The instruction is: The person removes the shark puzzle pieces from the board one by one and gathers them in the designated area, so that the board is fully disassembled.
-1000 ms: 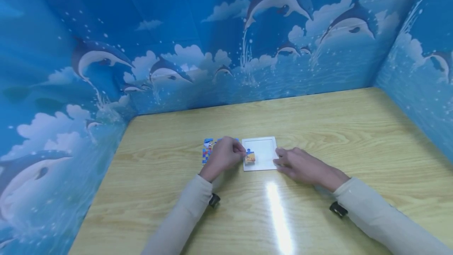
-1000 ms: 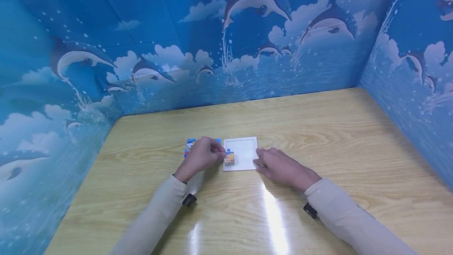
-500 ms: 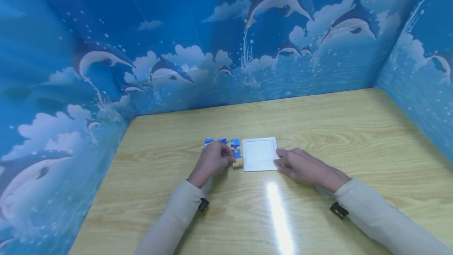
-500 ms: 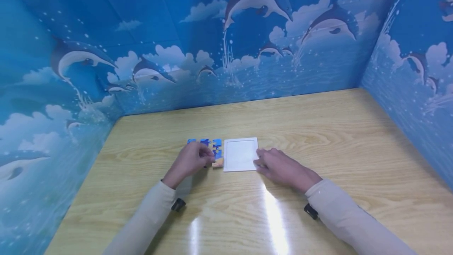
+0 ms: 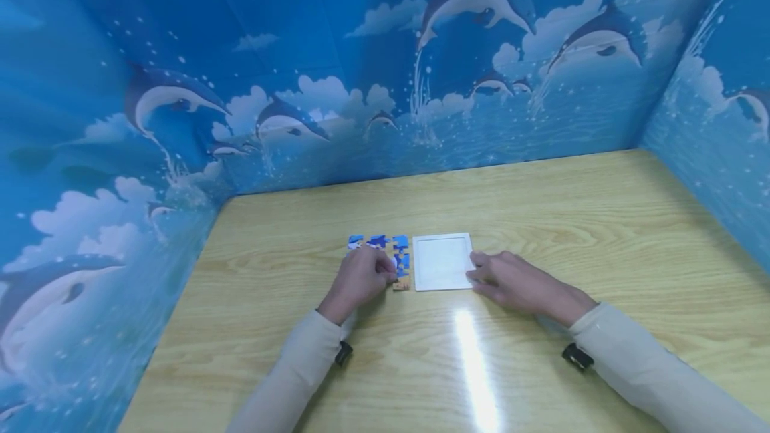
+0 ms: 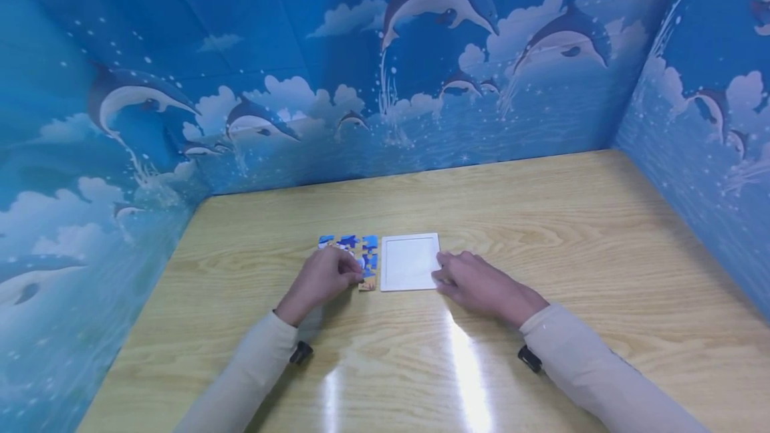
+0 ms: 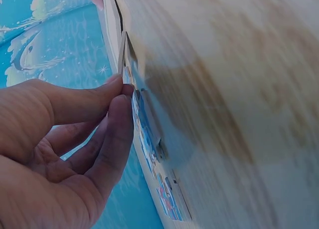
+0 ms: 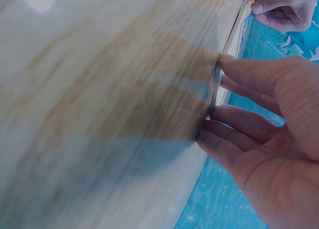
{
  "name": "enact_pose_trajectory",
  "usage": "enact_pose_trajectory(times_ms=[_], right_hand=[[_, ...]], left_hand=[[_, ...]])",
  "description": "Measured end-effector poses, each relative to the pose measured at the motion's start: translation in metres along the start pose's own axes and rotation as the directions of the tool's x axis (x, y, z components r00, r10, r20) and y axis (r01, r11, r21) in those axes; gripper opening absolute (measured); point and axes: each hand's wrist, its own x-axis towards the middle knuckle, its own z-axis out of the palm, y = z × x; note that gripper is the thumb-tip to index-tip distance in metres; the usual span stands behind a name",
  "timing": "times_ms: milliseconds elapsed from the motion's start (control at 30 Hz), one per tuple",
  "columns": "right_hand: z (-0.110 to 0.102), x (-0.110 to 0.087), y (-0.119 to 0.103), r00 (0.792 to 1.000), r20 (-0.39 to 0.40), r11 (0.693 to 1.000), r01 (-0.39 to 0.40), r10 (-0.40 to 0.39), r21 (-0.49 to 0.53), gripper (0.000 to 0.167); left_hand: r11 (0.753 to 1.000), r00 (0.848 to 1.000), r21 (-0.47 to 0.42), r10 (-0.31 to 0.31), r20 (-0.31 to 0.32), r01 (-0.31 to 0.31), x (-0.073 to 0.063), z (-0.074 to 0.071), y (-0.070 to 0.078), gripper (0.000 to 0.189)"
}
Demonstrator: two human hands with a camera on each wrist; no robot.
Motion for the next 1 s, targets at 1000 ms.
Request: enact_pose_trajectory(times_ms=[1000], right_hand=[[0.0018, -0.0005, 0.0014, 1.0, -0.005, 1.0, -0.001, 0.001, 0.001, 0.028]], left_hand=[[0.996, 0.999, 0.079, -0.037, -0.025, 0.039, 0.0008, 0.0028, 0.0056, 0.008]])
